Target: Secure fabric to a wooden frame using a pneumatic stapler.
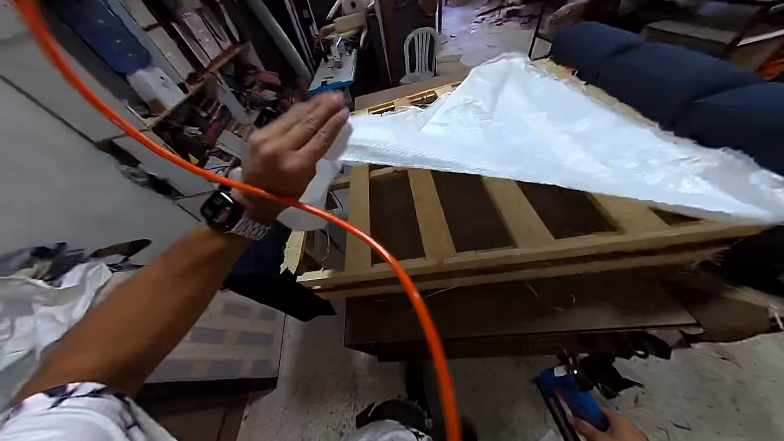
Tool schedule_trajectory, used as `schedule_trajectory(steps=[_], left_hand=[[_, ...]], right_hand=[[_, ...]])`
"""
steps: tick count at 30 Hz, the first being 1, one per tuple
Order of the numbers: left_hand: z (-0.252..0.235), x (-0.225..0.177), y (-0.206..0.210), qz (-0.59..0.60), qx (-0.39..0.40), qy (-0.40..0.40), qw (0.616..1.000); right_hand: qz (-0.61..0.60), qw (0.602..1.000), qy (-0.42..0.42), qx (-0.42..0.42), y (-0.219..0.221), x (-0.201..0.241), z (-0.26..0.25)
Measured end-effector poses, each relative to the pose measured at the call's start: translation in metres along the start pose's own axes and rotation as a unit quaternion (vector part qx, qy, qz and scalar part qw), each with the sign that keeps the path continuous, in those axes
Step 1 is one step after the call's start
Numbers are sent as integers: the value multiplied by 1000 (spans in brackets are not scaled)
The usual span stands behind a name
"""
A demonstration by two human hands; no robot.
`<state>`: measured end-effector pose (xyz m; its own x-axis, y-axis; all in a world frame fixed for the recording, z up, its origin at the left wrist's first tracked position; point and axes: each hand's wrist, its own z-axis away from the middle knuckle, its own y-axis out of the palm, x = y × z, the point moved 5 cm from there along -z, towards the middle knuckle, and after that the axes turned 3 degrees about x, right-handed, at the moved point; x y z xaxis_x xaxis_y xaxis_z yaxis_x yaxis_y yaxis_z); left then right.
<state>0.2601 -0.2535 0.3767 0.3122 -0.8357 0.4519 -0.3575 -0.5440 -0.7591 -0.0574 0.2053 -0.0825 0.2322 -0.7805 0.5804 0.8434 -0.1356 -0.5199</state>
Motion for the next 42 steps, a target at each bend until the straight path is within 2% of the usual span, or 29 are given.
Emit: schedule_trajectory(steps=[1,2,3,6,9,12,14,18,21,24,27,32,37,42], left_hand=[[11,-9,-7,16,-28,57,998],[41,-19,8,39,-5,106,994],[82,-28,37,69,54,135,987],[199,-37,139,152,246,135,948],[255,-33,191,202,310,111,922],[271,-24,199,230,289,152,917],[289,-20,198,233,272,192,914],[309,5,214,176,294,288,894],[318,21,207,125,342,318,875],[339,36,200,68,385,315,865],[348,37,197,33,392,328,859],[362,33,192,-11,350,357,866],[360,26,193,-69,357,350,863],[360,21,199,-112,393,332,850]], right_hand=[[-5,1000,10,-24,3,-6,2],[-19,998,20,-48,7,-12,5],[-48,996,27,-68,14,-17,10],[-191,975,47,-102,54,-17,31],[-322,935,79,-129,107,-15,62],[-415,885,100,-186,157,-9,83],[-416,876,105,-221,189,2,92],[-438,842,145,-280,253,72,100],[-452,820,137,-323,291,131,99],[-446,814,100,-359,329,194,102],[-399,823,59,-399,366,255,108],[-314,861,-92,-390,437,327,97],[-269,814,-244,-453,483,380,69],[-263,795,-270,-475,505,412,44]])
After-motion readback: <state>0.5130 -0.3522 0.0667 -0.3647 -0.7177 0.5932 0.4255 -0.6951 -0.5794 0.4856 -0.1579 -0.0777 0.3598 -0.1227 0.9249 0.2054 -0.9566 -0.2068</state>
